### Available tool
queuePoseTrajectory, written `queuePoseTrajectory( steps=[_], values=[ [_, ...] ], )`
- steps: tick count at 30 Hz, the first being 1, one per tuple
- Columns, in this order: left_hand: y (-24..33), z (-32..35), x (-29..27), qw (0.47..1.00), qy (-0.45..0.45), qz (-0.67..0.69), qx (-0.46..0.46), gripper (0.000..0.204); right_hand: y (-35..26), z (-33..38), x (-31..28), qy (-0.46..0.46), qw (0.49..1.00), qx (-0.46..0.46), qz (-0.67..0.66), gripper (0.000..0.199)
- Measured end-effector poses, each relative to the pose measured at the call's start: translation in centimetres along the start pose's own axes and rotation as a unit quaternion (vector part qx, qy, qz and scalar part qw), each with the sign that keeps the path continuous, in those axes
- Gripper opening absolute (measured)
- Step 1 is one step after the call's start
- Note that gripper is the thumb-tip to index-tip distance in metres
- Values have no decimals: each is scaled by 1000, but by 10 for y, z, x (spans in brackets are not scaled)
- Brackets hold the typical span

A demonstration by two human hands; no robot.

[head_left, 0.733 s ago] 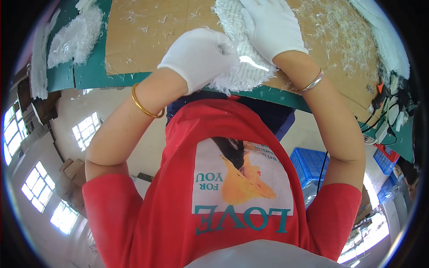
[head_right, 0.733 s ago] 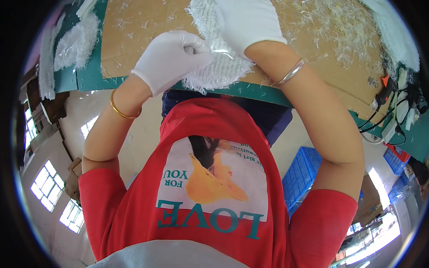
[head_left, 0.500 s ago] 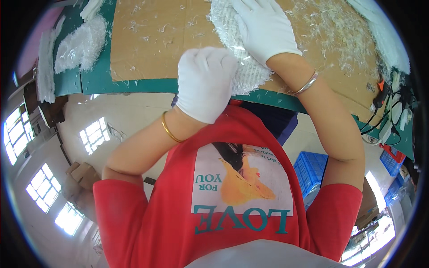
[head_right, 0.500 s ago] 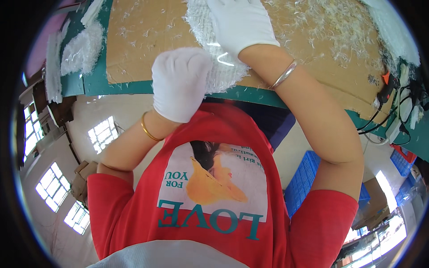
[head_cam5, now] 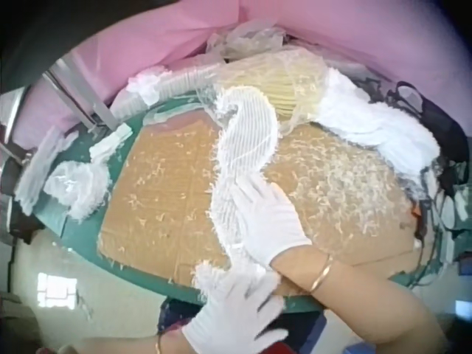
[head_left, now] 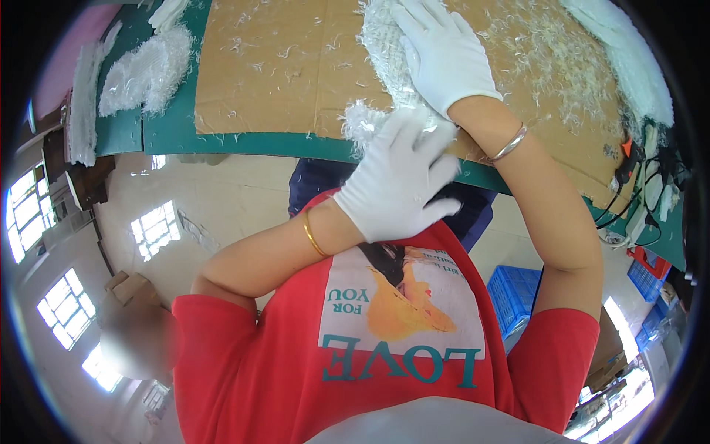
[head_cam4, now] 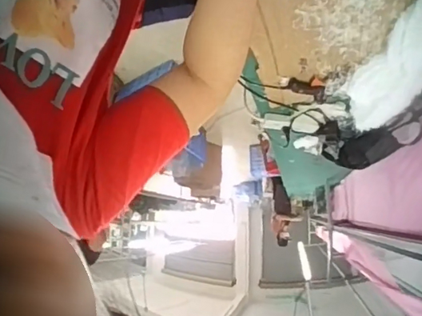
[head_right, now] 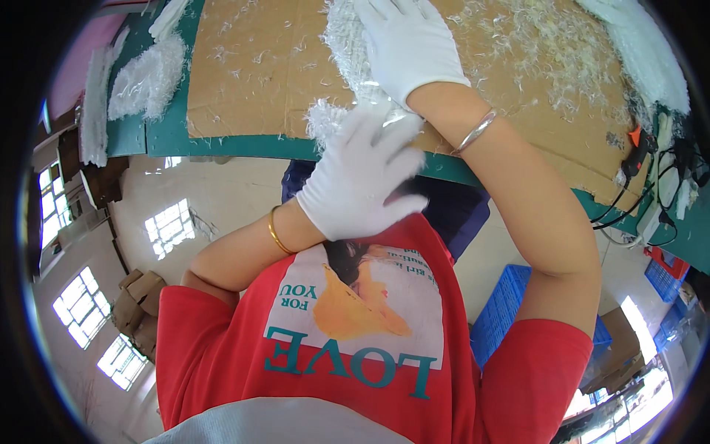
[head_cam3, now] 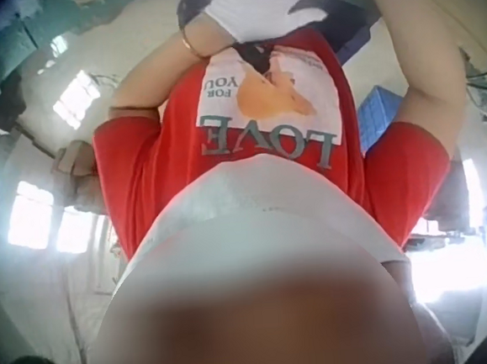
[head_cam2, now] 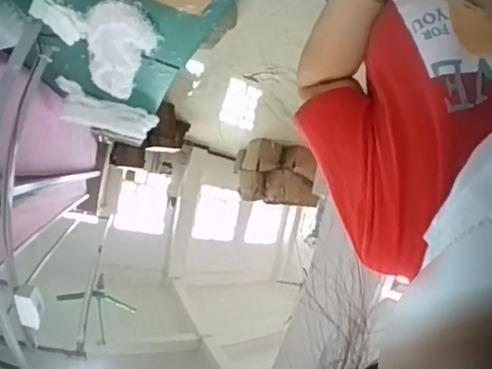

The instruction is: Assembling decorative white wings by gluing plastic film and components onto a mesh frame using a hot glue gun.

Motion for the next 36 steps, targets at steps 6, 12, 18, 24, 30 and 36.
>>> queuePoseTrajectory(
  steps=[6,12,18,24,30,36],
  values=[
    [-30,24,-62,993,105,-32,-48,41,17,12,-40,87,978,43,-187,41],
    [-71,40,-51,972,135,-25,-189,40,-13,86,-61,106,981,66,-149,51],
    [-106,9,-22,912,-186,211,-297,36,-27,128,-18,-38,994,91,-42,79],
    [-120,-9,-25,897,-298,228,-234,34,-26,126,-15,-54,995,60,-54,79],
    [-114,-8,-21,904,-303,198,-227,32,-28,129,-13,-49,997,38,-52,70],
    [-88,9,-24,974,-145,-10,-176,18,-29,129,-12,-37,998,22,-45,62]
  ],
)
Point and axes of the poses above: each hand's wrist, its own z-axis away from the middle knuckle, its own x-axis out of the palm, y = z × x, the point moved 7 cm from there along -z, towards the middle knuckle, and after that the axes turned 11 degrees about x, right-handed, at the moved point
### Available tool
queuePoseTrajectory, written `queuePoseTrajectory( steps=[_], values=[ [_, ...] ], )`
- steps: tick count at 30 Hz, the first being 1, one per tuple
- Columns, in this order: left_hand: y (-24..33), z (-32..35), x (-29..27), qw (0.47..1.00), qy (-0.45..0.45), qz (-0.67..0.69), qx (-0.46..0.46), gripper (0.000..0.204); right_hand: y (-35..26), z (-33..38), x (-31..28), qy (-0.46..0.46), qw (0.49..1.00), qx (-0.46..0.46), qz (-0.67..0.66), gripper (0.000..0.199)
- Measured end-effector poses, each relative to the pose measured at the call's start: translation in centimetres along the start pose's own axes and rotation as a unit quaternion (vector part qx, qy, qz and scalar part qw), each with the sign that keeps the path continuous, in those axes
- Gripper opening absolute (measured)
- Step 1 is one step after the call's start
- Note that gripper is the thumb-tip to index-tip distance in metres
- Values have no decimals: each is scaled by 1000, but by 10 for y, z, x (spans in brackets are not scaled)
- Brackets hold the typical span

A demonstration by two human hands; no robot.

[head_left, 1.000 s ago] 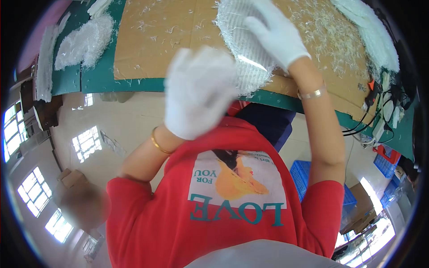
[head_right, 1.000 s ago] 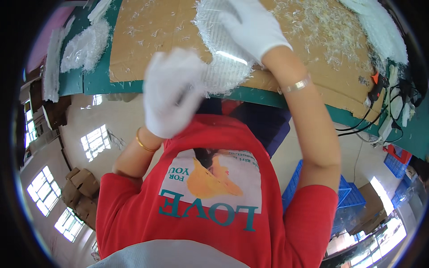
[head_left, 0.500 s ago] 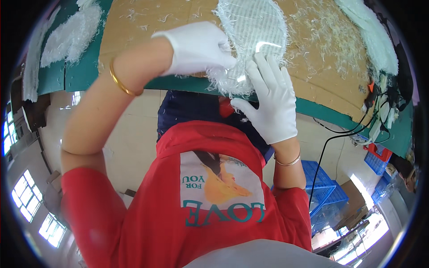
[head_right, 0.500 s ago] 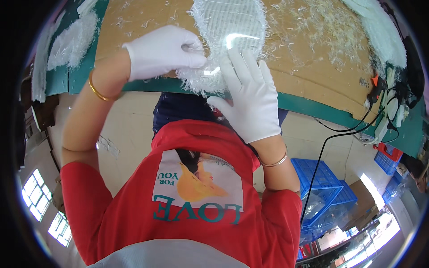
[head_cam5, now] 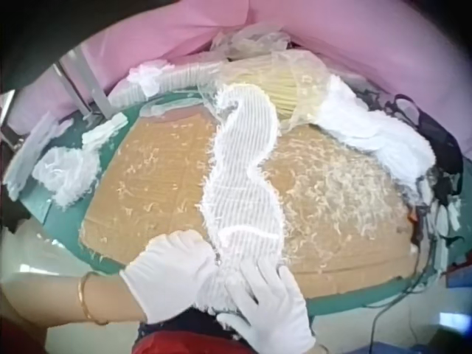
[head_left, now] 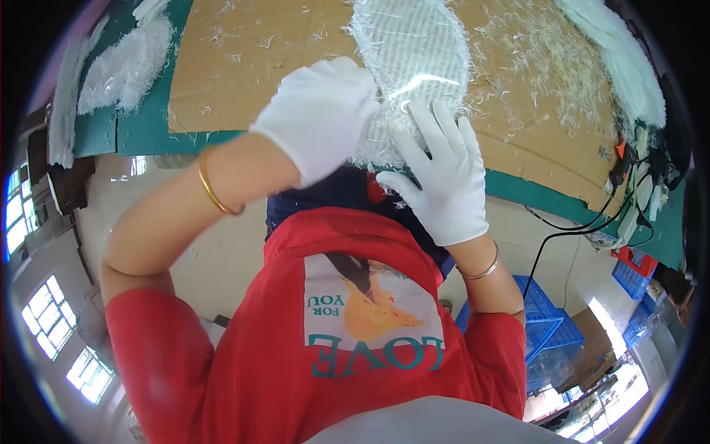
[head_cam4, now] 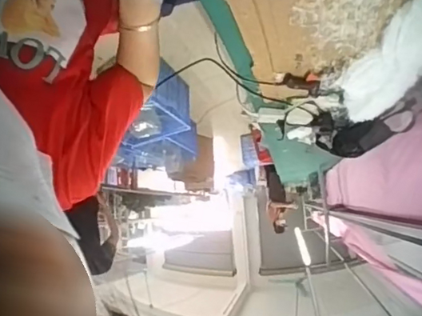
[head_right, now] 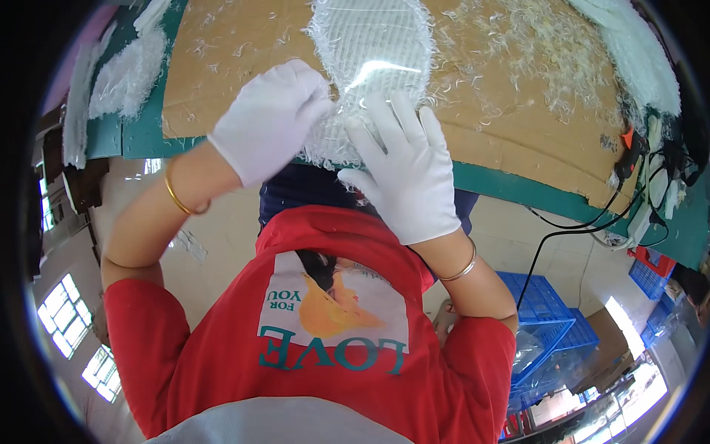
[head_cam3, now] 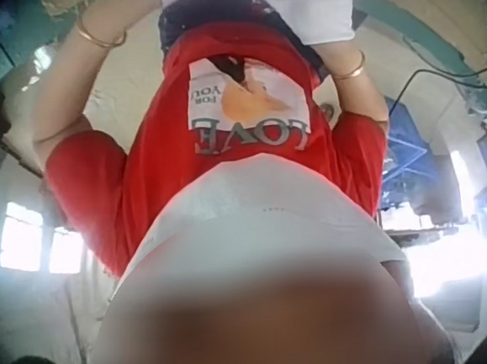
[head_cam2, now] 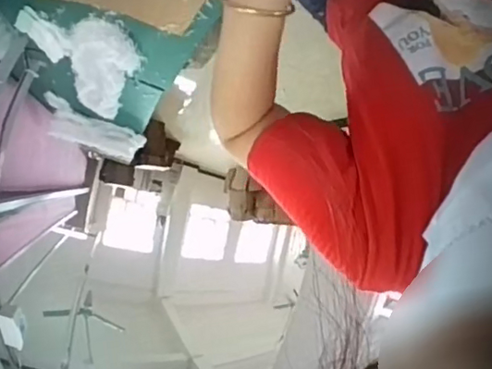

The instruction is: Assembling decorative white wings by gluing plastic film and components onto a mesh frame using a hot glue gun.

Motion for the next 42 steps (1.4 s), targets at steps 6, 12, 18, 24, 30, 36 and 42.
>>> queuePoseTrajectory(
  steps=[6,12,18,24,30,36,42],
  values=[
    [37,20,10,956,156,-217,120,12,-5,-5,-2,-31,999,13,4,61],
    [53,45,11,971,140,-70,183,43,-4,-2,-1,1,1000,19,-5,61],
    [54,72,24,972,101,-55,207,53,-4,-3,-6,49,998,21,-16,78],
    [52,79,16,967,78,13,242,35,-20,-15,-20,-2,997,-5,77,84],
    [31,72,-1,961,140,-19,236,28,-27,-45,-21,15,998,-24,60,49],
    [15,75,11,966,181,-46,182,34,-18,-61,-7,-59,997,50,12,19],
    [18,67,1,973,162,-27,163,35,-17,-77,-7,-131,988,77,3,16]
  ],
)
Point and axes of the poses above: each hand's wrist, its own z-axis away from the middle knuckle, its own x-axis out of the palm, y = z × x, the point moved 7 cm from there along -z, towards the middle knuckle, and after that the axes turned 11 degrees about x, right-handed, at the moved point
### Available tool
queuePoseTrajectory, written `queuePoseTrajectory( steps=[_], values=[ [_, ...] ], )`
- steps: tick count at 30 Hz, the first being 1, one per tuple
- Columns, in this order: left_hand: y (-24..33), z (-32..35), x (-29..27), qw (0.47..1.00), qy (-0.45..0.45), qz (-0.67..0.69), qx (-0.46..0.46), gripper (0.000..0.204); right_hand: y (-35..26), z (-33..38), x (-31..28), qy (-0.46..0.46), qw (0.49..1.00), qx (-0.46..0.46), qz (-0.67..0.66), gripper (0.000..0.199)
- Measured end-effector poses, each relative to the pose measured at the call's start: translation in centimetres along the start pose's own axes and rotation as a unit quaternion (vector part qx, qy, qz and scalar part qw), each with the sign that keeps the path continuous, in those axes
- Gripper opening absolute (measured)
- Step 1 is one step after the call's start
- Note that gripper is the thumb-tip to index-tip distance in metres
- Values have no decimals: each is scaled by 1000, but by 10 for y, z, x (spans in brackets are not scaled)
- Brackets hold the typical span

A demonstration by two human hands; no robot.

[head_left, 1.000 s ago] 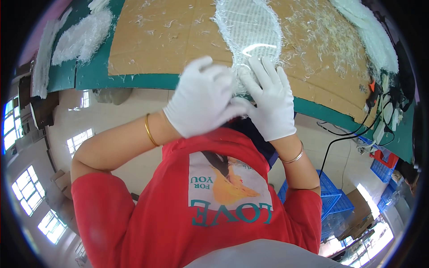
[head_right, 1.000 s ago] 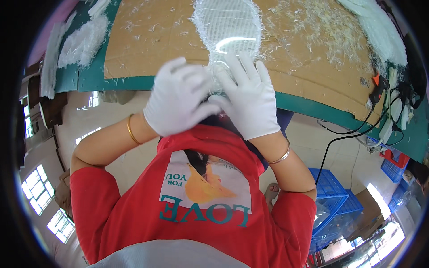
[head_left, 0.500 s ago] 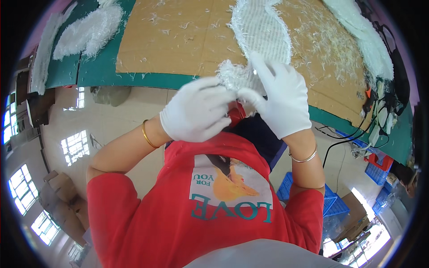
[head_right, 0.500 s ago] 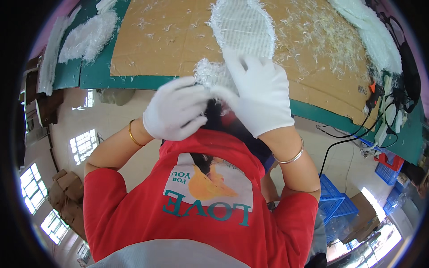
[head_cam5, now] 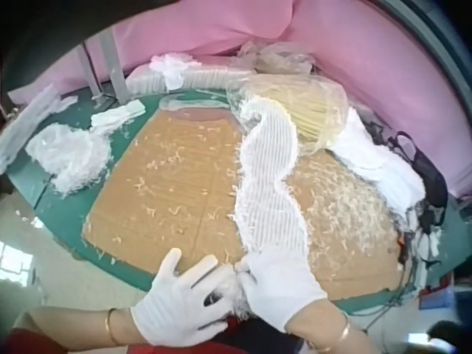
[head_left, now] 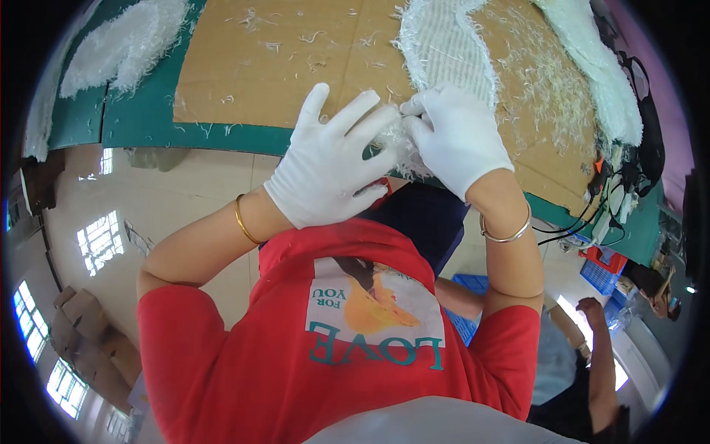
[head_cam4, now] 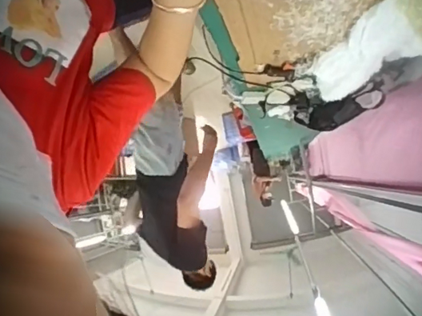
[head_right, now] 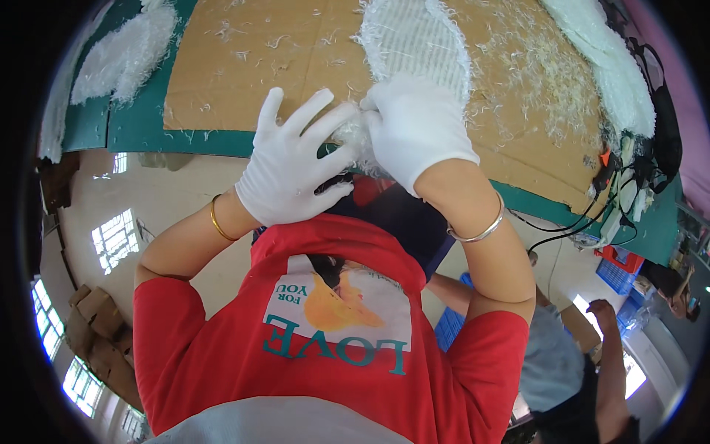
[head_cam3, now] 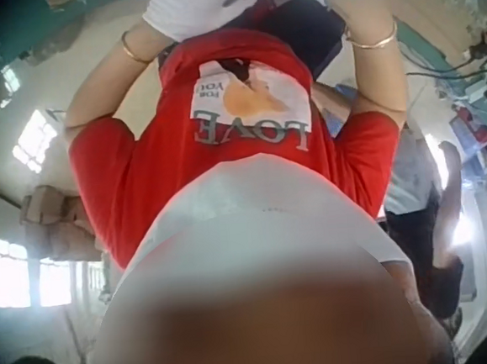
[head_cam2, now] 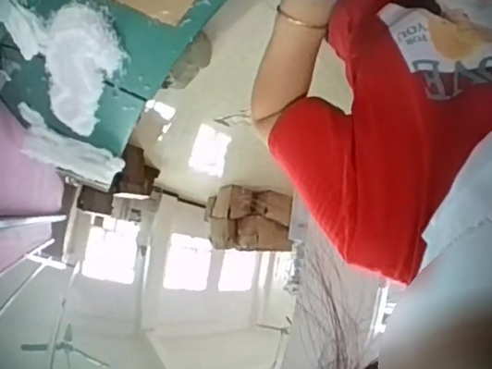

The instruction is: Assembling decorative white wings by gluing plastic film and components onto a mesh frame using a hot glue gun.

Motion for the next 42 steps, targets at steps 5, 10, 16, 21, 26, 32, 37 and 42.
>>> queuePoseTrajectory(
  steps=[5,10,16,21,26,32,37,42],
  values=[
    [0,1,5,999,-45,22,-7,33,-11,5,9,-35,990,5,139,11],
    [3,2,10,998,-47,33,-9,43,-12,32,16,31,985,-27,170,6],
    [1,8,12,998,-48,37,-16,47,-12,47,-9,89,995,-27,20,21],
    [3,4,12,998,-44,43,-14,47,-5,32,11,125,991,-17,34,29],
    [6,4,14,998,-33,42,-23,45,-11,42,21,117,984,-48,124,31],
    [5,2,14,998,-48,31,-27,41,0,73,16,52,987,-95,118,41],
    [4,-6,5,996,-62,48,-33,40,16,83,-8,127,990,-64,-6,35],
    [-31,10,-4,987,109,27,-117,45,23,88,10,151,988,-28,-22,36]
  ],
)
Point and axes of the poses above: each hand's wrist, its own z-axis away from the middle knuckle, its own x-axis out of the palm, y = z × x, the point moved 7 cm from there along -z, towards the middle knuckle, and after that the axes turned 11 degrees about x, right-handed, at the moved point
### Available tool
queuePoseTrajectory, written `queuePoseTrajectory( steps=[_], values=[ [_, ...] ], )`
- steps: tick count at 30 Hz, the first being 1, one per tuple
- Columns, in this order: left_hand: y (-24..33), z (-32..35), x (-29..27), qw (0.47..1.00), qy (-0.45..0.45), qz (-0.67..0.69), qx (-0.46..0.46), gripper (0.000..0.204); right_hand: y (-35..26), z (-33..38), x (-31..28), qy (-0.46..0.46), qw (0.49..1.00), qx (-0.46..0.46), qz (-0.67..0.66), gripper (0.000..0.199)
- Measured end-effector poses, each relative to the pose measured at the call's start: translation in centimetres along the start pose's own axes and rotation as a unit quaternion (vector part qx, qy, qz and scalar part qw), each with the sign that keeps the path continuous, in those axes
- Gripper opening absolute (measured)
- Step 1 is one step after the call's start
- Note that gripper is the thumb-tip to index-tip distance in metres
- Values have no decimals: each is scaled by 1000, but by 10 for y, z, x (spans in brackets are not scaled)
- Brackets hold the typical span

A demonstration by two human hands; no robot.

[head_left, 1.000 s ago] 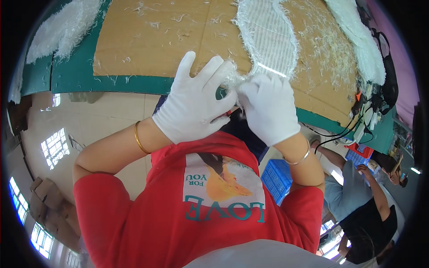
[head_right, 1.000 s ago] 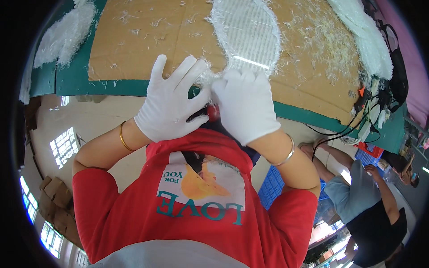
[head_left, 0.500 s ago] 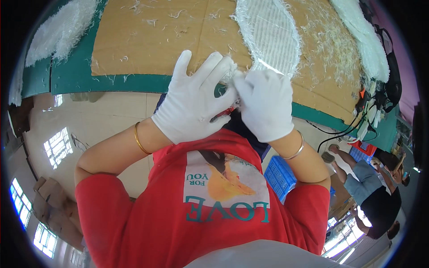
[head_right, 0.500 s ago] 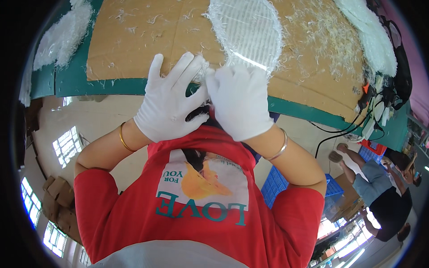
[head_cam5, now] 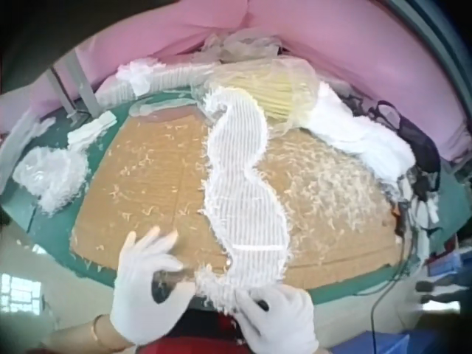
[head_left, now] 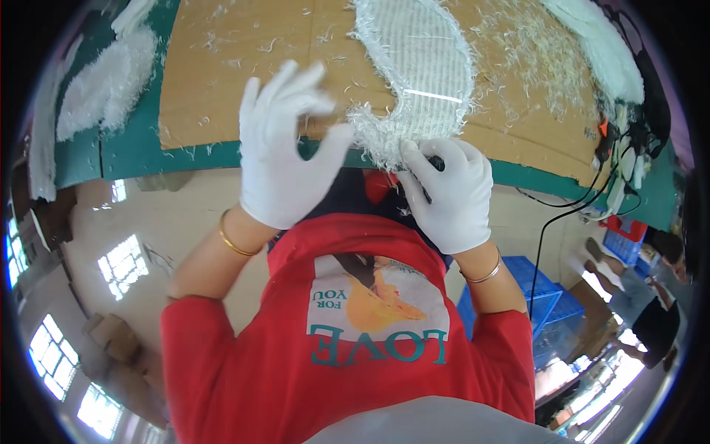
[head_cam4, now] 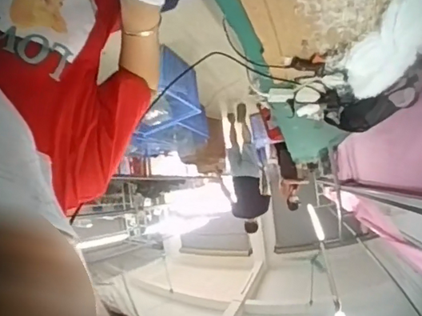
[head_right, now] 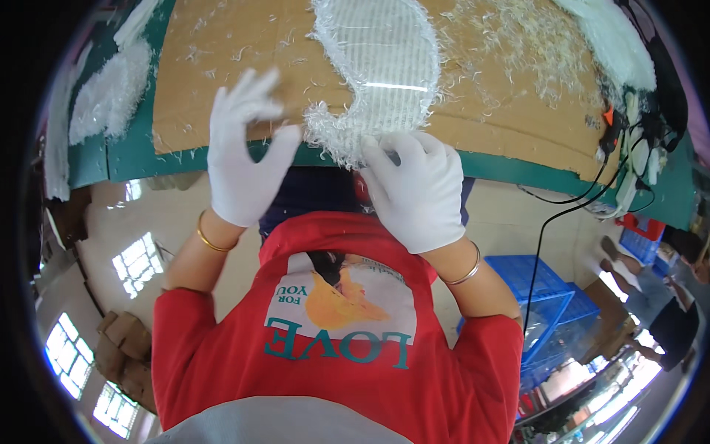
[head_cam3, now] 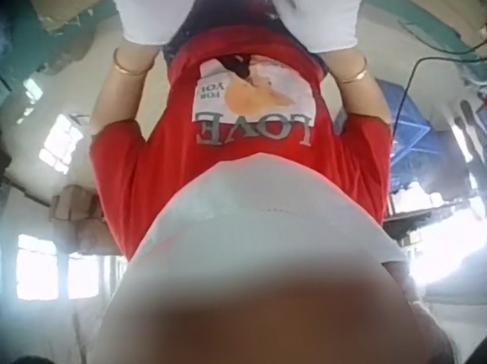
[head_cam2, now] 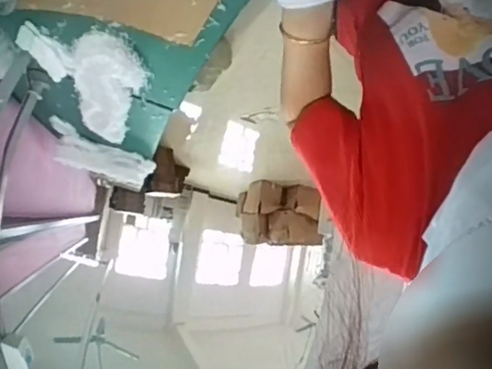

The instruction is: Assembling decorative white wings by gluing plastic film and components onto a mesh frame using a hot glue gun.

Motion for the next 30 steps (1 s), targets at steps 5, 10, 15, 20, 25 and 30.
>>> queuePoseTrajectory(
  steps=[5,10,15,20,25,30],
  values=[
    [46,-33,36,984,-54,-157,-59,44,7,8,5,56,997,-1,-45,32],
    [36,-33,37,992,10,-103,-70,30,-3,3,1,80,996,-3,-29,34],
    [34,-42,32,989,-43,-107,-89,19,-1,2,12,32,999,8,-38,37],
    [20,-45,31,985,-112,-63,-113,11,0,0,16,21,998,8,-51,44],
    [17,-49,34,977,-144,-49,-147,14,2,2,22,28,1000,-4,-13,47],
    [66,-49,33,959,-55,-274,39,16,1,1,22,19,1000,-11,14,46]
  ],
)
Point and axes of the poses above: each hand's wrist, its own z-axis away from the middle knuckle, its own x-axis out of the palm, y = z × x, the point moved 7 cm from there along -z, towards the middle knuckle, and after that the axes turned 11 degrees about x, right-handed, at the moved point
